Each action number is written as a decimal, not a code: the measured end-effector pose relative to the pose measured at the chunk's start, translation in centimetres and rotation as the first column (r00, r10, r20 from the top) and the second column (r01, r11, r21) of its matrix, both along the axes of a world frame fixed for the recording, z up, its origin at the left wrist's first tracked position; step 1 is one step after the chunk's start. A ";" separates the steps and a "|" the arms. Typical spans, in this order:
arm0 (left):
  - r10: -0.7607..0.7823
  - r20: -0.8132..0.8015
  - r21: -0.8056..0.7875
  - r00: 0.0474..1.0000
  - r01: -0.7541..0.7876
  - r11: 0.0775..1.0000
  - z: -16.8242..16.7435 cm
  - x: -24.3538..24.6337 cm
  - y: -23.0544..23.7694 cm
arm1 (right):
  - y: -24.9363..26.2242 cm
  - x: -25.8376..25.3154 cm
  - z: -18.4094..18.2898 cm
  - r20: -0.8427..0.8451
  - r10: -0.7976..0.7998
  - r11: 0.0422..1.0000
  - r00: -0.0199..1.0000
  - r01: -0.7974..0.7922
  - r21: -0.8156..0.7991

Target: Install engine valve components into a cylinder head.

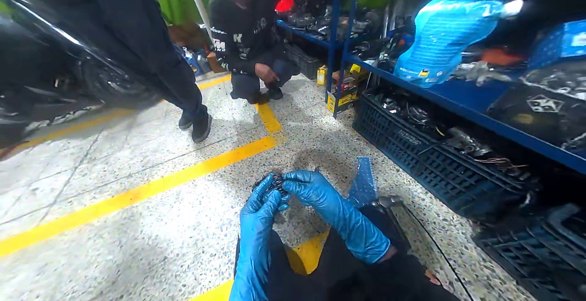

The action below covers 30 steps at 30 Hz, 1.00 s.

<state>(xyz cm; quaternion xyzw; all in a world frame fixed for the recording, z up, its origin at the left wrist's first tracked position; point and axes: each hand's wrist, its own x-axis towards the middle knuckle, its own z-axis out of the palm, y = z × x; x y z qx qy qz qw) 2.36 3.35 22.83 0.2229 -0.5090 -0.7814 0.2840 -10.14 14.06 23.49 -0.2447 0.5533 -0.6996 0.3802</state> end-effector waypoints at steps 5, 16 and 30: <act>-0.006 -0.061 -0.003 0.998 0.006 1.000 0.2 1.1 0.5 | 0.6 1.0 0.6 -0.047 0.055 0.998 0.997 -0.056 -0.017; -0.037 -0.083 0.129 0.996 0.048 0.990 -1.2 3.7 0.0 | 3.7 2.7 -7.4 0.340 -0.406 0.909 0.848 0.413 0.054; -0.232 -0.072 0.099 0.970 0.238 0.966 -0.5 6.0 3.3 | 3.2 5.0 0.6 -0.219 -0.063 0.842 0.974 -0.066 -0.535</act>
